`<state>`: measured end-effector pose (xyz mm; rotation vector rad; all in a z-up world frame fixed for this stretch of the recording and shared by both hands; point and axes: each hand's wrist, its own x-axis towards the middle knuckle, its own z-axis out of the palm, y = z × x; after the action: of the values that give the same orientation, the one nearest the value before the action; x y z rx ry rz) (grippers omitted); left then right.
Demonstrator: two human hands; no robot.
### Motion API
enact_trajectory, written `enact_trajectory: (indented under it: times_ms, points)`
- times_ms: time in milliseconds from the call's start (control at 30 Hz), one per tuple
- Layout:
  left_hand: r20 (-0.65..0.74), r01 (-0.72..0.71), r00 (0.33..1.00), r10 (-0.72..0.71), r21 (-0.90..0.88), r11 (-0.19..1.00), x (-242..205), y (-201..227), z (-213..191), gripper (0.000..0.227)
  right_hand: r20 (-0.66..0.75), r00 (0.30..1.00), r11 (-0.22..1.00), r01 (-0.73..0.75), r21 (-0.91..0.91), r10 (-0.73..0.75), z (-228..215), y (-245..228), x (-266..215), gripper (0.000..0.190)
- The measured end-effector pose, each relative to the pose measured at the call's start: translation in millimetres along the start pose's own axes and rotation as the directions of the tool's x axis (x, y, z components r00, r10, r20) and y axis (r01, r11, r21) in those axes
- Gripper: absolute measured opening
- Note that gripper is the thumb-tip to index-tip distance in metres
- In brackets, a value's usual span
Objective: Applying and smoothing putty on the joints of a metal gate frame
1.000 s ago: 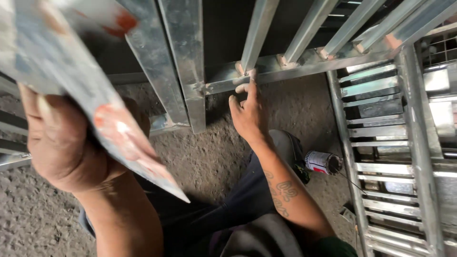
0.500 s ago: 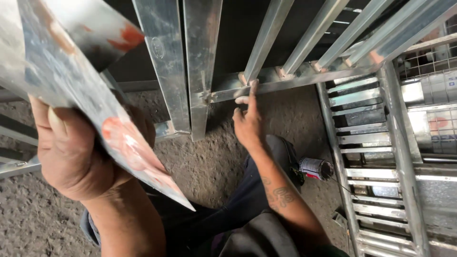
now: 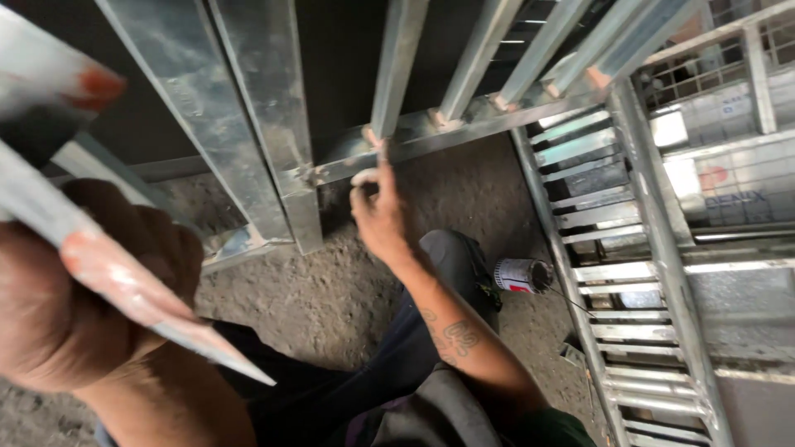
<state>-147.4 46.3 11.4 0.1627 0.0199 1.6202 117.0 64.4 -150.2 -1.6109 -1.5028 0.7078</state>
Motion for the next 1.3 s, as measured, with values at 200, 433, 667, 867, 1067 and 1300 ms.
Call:
enact_trajectory:
  times_ms: [200, 433, 667, 867, 1067, 1300]
  points:
    - [0.077, 0.011, 0.995, -0.063, 0.550, 0.835, -11.1, 3.8, -23.8, 0.056, 0.031, 0.987, 0.963, -0.162, 0.216, 0.160, -54.3, -38.9, 8.4, 0.070]
    - [0.470, -0.638, 0.770, 0.432, 0.589, 0.497, 5.4, -10.6, -43.2, 0.044, -0.053, 0.968, 0.778, -0.229, -0.585, 0.245, -100.0, -14.0, 43.1, 0.042]
    - [0.346, -0.507, 0.861, 0.374, 0.650, 0.566, -11.6, -9.4, -27.7, 0.061, 0.411, 0.892, 0.269, 0.355, -0.895, 0.190, -161.2, -50.6, 99.5, 0.055]
    - [0.383, -0.554, 0.829, 0.407, 0.658, 0.509, -18.0, -17.8, -17.3, 0.049, 0.710, 0.695, -0.016, 0.716, -0.698, 0.111, -176.7, -38.0, 128.5, 0.057]
    - [0.388, -0.567, 0.812, 0.437, 0.704, 0.428, -14.2, -25.2, -6.5, 0.052, 0.735, 0.620, -0.232, 0.785, -0.575, 0.275, -200.8, -58.7, 126.4, 0.088]
    - [0.004, -0.371, 0.902, 0.431, 0.514, 0.773, -12.5, -28.9, 14.5, 0.075, 0.323, 0.872, 0.769, -0.089, -0.633, 0.367, -180.3, -56.4, 80.1, 0.065]
